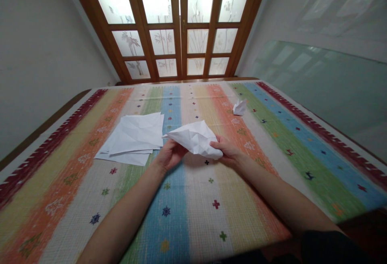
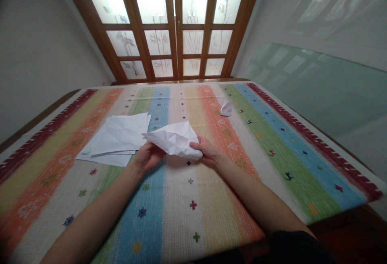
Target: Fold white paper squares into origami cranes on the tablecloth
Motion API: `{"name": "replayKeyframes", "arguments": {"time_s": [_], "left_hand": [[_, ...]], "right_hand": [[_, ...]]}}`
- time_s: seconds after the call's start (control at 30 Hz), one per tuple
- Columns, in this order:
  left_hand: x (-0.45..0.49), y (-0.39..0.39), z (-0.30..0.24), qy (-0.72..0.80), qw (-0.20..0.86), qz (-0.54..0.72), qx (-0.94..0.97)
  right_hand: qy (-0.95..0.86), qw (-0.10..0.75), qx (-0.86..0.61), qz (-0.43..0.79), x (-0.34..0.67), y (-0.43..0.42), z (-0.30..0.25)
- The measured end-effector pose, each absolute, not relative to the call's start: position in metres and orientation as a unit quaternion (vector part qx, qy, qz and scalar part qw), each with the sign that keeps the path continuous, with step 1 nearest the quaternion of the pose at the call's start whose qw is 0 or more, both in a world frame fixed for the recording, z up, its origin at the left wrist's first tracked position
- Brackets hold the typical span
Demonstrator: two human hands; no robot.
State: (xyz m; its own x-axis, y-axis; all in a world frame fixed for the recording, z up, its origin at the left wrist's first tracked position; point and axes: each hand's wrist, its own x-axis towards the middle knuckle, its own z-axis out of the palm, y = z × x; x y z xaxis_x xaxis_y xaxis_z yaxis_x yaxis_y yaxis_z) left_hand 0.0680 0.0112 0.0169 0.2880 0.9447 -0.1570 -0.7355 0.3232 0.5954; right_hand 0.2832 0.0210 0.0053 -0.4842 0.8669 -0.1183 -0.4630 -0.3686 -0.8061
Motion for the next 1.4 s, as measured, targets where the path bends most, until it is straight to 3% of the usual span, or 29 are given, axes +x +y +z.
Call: {"name": "replayKeyframes", "arguments": {"time_s": [0.13,0.4,0.63,0.77,0.93,1.17,1.4], "left_hand": [[0.062,0.012,0.024,0.247,0.774,0.553,0.185],[0.079,0.0,0.032,0.258,0.734,0.518,0.355],[0.067,0.0,0.03,0.26,0.774,0.505,0.281],[0.058,0.0,0.026,0.236,0.819,0.435,0.29],[0.057,-0.003,0.024,0.22,0.853,0.355,0.313],[0.061,-0.003,0.026,0.248,0.824,0.337,0.381],[0.066,0.002,0.021,0.303,0.746,0.473,0.358]], "right_hand": [[-0.389,0.471,-0.298,0.734,0.28,0.02,0.005],[-0.408,0.593,-0.396,0.57,0.272,0.025,-0.006],[-0.37,0.43,-0.278,0.775,0.305,0.021,0.02],[-0.371,0.33,-0.268,0.826,0.306,0.014,0.023],[-0.36,0.271,-0.232,0.862,0.295,0.01,0.015],[-0.392,0.274,-0.206,0.854,0.283,0.006,0.023],[-0.354,0.363,-0.209,0.836,0.277,0.008,0.016]]}}
